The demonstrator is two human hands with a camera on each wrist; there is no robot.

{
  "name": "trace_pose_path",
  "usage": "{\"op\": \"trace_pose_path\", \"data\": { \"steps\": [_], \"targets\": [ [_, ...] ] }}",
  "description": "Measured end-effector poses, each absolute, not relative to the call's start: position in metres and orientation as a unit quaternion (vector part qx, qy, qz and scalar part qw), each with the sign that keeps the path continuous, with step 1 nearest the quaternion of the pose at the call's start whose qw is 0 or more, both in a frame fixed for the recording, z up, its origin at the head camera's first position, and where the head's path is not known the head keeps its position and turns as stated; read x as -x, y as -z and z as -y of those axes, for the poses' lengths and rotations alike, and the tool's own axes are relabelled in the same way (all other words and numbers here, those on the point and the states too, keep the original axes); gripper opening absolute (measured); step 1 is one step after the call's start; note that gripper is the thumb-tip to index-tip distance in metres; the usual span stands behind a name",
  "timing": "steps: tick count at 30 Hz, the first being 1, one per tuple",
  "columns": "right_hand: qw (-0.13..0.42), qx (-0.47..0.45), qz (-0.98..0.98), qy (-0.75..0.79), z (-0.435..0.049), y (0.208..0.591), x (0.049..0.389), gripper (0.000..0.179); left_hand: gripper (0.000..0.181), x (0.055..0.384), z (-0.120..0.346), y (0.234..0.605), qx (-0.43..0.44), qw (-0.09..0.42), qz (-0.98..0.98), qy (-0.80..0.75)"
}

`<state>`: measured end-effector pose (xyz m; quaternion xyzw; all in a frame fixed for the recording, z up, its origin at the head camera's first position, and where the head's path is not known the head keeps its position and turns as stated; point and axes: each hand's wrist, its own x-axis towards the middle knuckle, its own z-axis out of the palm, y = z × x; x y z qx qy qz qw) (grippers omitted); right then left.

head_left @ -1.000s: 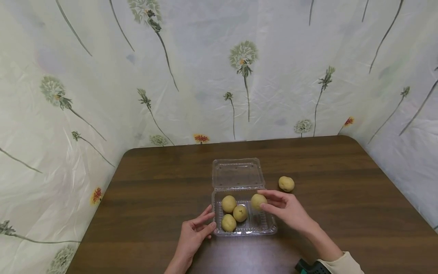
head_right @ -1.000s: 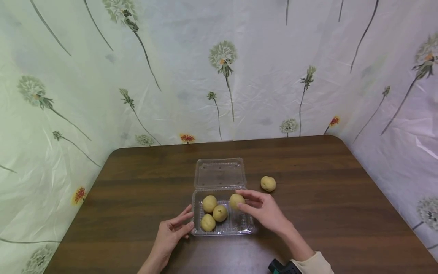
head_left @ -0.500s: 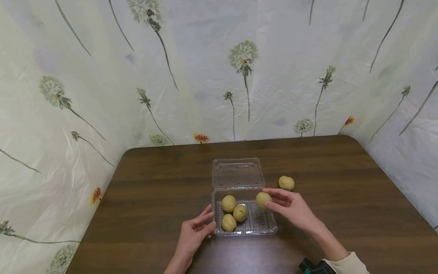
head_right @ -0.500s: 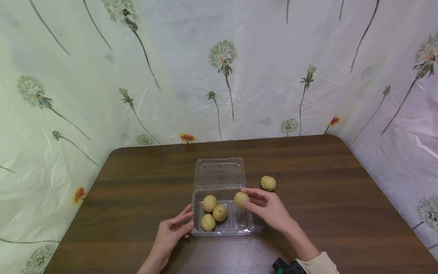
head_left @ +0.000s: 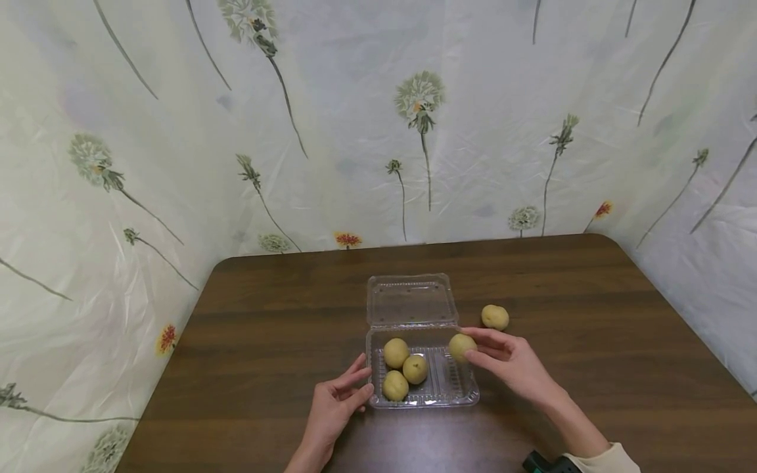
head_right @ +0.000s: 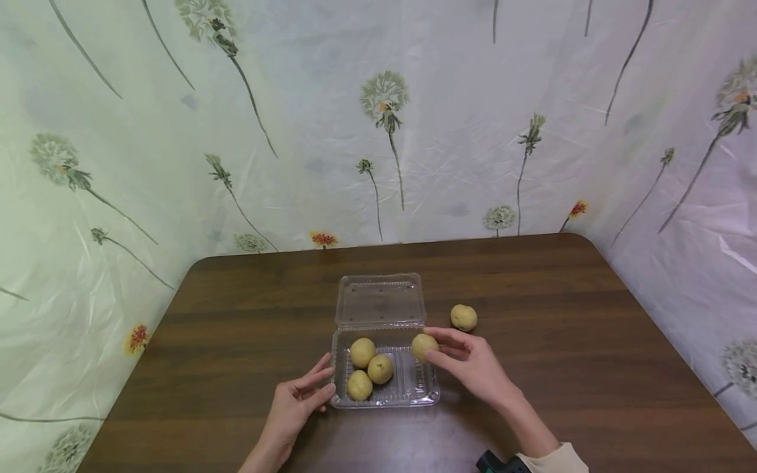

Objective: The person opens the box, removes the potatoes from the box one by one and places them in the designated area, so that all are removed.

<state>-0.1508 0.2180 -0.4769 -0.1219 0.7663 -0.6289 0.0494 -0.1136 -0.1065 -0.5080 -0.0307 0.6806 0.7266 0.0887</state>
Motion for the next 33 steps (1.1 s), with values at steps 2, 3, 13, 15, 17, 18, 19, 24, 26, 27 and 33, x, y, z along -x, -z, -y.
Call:
{"op": "trace_pose_path", "data": {
  "steps": [2, 3, 13, 15, 17, 18, 19, 24, 26, 27, 33],
  "targets": [
    [0.05, 0.116, -0.765, 0.631, -0.219, 0.477, 0.15, 0.042, 0.035, 0.113, 0.107, 0.508, 0.031, 0.088, -0.681, -0.726],
    [0.052, 0.114, -0.764, 0.634, -0.219, 0.477, 0.149, 0.043, 0.034, 0.113, 0.107, 0.508, 0.03, 0.087, -0.681, -0.727],
    [0.05, 0.109, -0.76, 0.639, -0.223, 0.478, 0.147, 0.045, 0.034, 0.112, 0.107, 0.508, 0.034, 0.09, -0.681, -0.726],
    [0.049, 0.112, -0.758, 0.641, -0.225, 0.478, 0.146, 0.045, 0.035, 0.112, 0.107, 0.508, 0.032, 0.089, -0.68, -0.727],
    [0.048, 0.114, -0.756, 0.643, -0.226, 0.477, 0.146, 0.045, 0.035, 0.112, 0.107, 0.509, 0.028, 0.088, -0.679, -0.728],
    [0.048, 0.113, -0.754, 0.645, -0.226, 0.477, 0.146, 0.045, 0.035, 0.112, 0.107, 0.509, 0.024, 0.086, -0.679, -0.728],
    [0.046, 0.112, -0.754, 0.645, -0.227, 0.477, 0.146, 0.045, 0.035, 0.112, 0.107, 0.509, 0.021, 0.084, -0.679, -0.729],
    [0.041, 0.1, -0.76, 0.64, -0.228, 0.477, 0.147, 0.046, 0.034, 0.113, 0.108, 0.51, 0.015, 0.081, -0.678, -0.73],
    [0.04, 0.098, -0.764, 0.636, -0.229, 0.478, 0.146, 0.046, 0.034, 0.114, 0.108, 0.51, 0.018, 0.083, -0.679, -0.729],
    [0.04, 0.097, -0.765, 0.635, -0.229, 0.478, 0.146, 0.046, 0.034, 0.114, 0.108, 0.51, 0.019, 0.083, -0.679, -0.729],
    [0.031, 0.092, -0.766, 0.636, -0.233, 0.479, 0.145, 0.044, 0.033, 0.114, 0.108, 0.51, 0.025, 0.085, -0.681, -0.727]
  ]
}}
